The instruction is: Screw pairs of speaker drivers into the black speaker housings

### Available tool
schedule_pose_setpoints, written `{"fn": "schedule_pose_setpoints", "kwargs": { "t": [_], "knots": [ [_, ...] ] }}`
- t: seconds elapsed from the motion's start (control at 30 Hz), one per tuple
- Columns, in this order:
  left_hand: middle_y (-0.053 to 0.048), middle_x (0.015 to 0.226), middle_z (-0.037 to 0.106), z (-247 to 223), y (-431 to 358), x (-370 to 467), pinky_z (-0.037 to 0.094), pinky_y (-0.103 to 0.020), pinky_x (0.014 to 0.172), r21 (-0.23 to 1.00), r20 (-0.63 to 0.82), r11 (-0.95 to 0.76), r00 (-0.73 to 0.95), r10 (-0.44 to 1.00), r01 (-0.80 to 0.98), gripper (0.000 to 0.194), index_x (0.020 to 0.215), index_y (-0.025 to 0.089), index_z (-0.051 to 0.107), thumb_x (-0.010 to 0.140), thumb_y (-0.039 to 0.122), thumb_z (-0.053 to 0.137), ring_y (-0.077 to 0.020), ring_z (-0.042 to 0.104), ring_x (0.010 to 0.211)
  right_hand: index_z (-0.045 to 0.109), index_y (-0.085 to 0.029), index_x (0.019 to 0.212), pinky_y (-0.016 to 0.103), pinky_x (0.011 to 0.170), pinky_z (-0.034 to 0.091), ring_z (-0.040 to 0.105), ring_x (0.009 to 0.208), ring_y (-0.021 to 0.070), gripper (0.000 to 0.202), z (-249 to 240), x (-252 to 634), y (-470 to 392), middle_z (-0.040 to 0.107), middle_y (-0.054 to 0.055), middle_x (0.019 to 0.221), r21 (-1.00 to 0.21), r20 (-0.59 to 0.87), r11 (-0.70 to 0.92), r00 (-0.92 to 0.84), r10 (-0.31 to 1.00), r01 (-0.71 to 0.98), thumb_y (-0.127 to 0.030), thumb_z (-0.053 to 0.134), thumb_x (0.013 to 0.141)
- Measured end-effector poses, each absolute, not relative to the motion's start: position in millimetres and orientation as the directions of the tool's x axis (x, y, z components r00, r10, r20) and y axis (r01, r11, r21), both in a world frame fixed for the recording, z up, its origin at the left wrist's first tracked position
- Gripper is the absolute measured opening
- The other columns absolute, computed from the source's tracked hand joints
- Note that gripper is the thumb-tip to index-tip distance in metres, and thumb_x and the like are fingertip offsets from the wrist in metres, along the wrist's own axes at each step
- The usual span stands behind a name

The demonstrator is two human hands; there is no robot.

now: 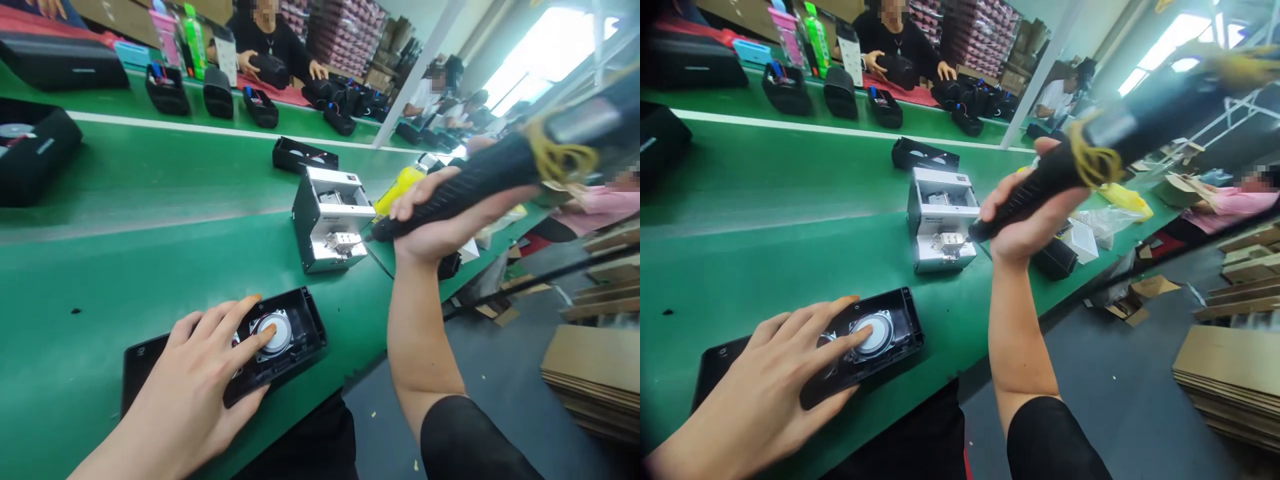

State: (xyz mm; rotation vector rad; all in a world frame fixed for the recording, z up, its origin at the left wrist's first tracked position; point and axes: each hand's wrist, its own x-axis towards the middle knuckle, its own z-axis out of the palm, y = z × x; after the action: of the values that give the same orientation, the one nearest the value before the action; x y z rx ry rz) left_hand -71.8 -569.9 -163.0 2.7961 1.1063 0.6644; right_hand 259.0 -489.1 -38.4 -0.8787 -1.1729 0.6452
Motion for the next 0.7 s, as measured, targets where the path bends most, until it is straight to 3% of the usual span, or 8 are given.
{"fn": "schedule_pose_setpoints", "kwargs": {
  "t": [0.17, 0.37, 0.7],
  "knots": [
    [-0.012, 0.162, 0.056, -162, -571, -72, 0.054, -0.063, 0.099, 0.206, 0.357, -0.729, 0.643, 0.677, 0.653, 0.045, 0.136, 0.032, 0.070, 0.091, 0.033, 0.066, -0.0401, 0.064, 0.132, 0.069, -0.033, 0.113, 0.030, 0.038, 0.044, 0.058, 0.046, 0.0184, 0.065, -59, 243, -467, 0.055, -0.003, 0.065, -0.761, 0.621, 0.648, 0.335, 0.709, 0.039, -0.092, 0.061, 0.086],
    [-0.013, 0.163, 0.055, -160, -572, -72, 0.054, -0.064, 0.100, 0.224, 0.348, -0.728, 0.644, 0.681, 0.648, 0.045, 0.136, 0.031, 0.070, 0.091, 0.032, 0.066, -0.0400, 0.063, 0.132, 0.067, -0.027, 0.111, 0.024, 0.033, 0.032, 0.045, 0.035, 0.0115, 0.058, -80, 232, -446, 0.051, -0.008, 0.058, -0.600, 0.730, 0.799, 0.374, 0.571, -0.049, -0.080, 0.049, 0.099],
    [-0.013, 0.170, 0.048, -156, -577, -71, 0.048, -0.067, 0.109, 0.290, 0.269, -0.690, 0.635, 0.724, 0.663, 0.045, 0.140, 0.032, 0.067, 0.095, 0.034, 0.066, -0.0402, 0.056, 0.142, 0.070, -0.024, 0.117, 0.023, 0.031, 0.031, 0.043, 0.033, 0.0113, 0.066, -80, 227, -469, 0.051, -0.008, 0.056, -0.629, 0.710, 0.777, 0.384, 0.591, -0.033, -0.084, 0.053, 0.095]
  ]
}}
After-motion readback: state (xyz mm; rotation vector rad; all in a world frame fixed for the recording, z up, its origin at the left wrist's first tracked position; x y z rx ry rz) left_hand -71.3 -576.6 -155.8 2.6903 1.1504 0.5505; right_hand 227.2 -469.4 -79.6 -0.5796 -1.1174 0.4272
